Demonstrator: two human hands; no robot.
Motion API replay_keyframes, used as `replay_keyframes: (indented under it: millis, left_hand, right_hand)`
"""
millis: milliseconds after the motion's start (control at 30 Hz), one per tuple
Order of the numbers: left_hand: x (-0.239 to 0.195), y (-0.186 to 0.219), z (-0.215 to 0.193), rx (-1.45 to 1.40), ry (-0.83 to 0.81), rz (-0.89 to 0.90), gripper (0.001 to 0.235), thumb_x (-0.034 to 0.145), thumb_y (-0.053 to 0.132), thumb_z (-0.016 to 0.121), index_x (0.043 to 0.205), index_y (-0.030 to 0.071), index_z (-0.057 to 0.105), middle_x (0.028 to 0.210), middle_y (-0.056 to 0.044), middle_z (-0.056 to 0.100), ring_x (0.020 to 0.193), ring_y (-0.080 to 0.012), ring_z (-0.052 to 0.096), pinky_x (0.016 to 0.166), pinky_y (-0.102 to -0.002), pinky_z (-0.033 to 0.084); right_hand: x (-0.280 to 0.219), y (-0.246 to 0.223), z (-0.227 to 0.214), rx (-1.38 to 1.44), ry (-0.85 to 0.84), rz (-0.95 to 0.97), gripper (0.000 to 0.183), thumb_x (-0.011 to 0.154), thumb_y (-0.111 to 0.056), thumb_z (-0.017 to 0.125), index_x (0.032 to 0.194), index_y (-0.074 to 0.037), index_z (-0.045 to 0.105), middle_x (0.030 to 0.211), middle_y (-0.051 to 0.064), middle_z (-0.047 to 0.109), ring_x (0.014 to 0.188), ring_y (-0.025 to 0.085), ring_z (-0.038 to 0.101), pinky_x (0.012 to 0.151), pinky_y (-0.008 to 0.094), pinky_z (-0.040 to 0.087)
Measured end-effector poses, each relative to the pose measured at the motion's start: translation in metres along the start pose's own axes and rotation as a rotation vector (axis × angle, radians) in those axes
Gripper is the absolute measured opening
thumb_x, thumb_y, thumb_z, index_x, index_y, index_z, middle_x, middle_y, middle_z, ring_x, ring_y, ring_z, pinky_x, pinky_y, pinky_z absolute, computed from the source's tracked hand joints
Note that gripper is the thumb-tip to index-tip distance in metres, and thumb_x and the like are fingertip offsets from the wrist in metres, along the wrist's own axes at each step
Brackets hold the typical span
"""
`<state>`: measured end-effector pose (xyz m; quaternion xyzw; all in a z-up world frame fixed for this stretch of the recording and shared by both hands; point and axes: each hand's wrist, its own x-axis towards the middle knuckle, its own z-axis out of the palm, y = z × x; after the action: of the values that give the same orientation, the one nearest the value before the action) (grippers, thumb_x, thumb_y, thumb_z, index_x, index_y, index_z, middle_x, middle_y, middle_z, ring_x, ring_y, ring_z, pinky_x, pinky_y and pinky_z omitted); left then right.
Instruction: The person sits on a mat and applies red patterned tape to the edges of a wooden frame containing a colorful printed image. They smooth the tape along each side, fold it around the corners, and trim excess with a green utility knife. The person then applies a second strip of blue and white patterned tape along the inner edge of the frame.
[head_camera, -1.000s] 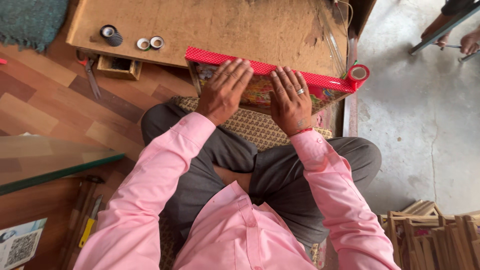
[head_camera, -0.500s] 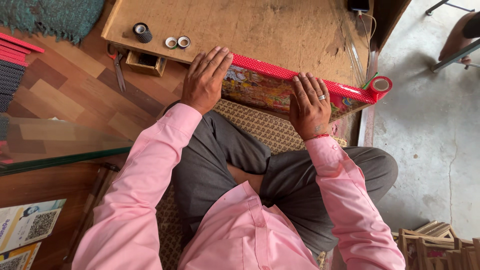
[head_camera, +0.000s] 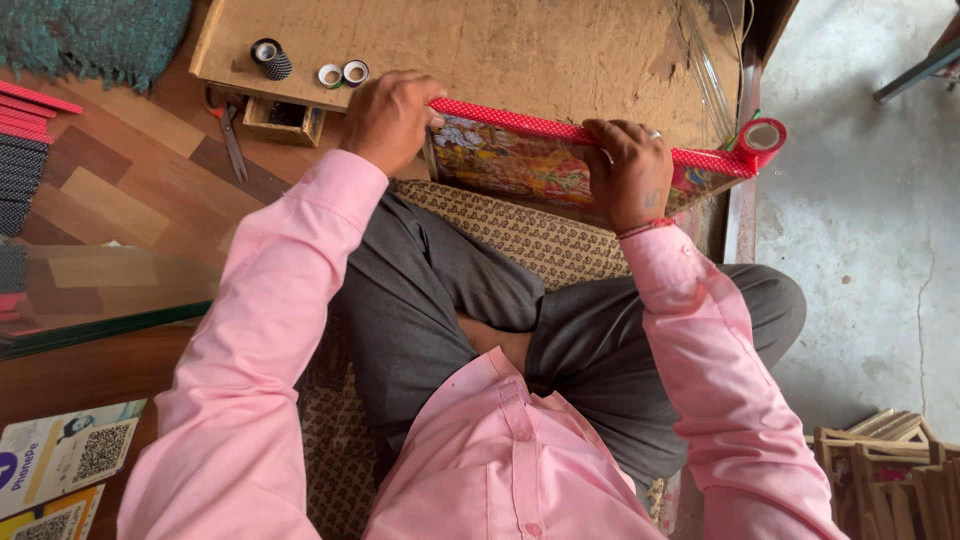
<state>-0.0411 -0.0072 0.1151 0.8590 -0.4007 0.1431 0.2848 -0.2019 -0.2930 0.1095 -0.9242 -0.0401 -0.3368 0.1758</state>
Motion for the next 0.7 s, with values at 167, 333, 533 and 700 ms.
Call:
replay_keyframes:
  millis: [167,333,533,700]
  left_hand:
    - [0.008,0.011,-0.023,0.020,-0.169,-0.173,0.015,0.093,0.010,0.073,0.106,0.004,0.078,0.095,-0.013,0.078,0.090,-0.0331,0.073,0.081,-0.046,0.056]
    - [0.012,0.047,-0.008,0.270,-0.008,0.240,0.027,0.087,0.013,0.074,0.110,0.000,0.071,0.128,-0.018,0.069,0.127,-0.0343,0.060,0.112,-0.055,0.037]
    - [0.017,0.112,0.065,0.060,-0.077,0.421,0.056,0.095,0.005,0.064,0.149,0.000,0.053,0.152,-0.019,0.054,0.142,-0.0342,0.051,0.122,-0.047,0.033]
    - [0.023,0.130,0.104,-0.074,-0.060,0.488,0.049,0.100,0.006,0.059,0.148,-0.001,0.053,0.154,-0.020,0.051,0.144,-0.0352,0.046,0.122,-0.048,0.032]
  right_hand:
    - [0.012,0.002,-0.012,0.012,-0.184,0.161,0.022,0.086,-0.029,0.084,0.101,-0.013,0.080,0.086,0.011,0.075,0.076,0.032,0.071,0.067,0.042,0.054]
    - [0.027,-0.001,-0.016,0.027,-0.276,0.224,0.026,0.086,-0.034,0.082,0.100,-0.012,0.079,0.087,0.013,0.075,0.079,0.034,0.071,0.069,0.046,0.055]
    - [0.008,0.013,-0.032,0.236,-0.035,0.043,0.050,0.084,-0.017,0.084,0.127,0.001,0.068,0.123,0.022,0.069,0.115,0.037,0.066,0.095,0.042,0.053]
    - [-0.043,0.092,-0.074,0.383,0.678,0.441,0.035,0.102,-0.019,0.079,0.131,-0.002,0.070,0.130,0.013,0.075,0.121,0.021,0.070,0.109,0.036,0.054]
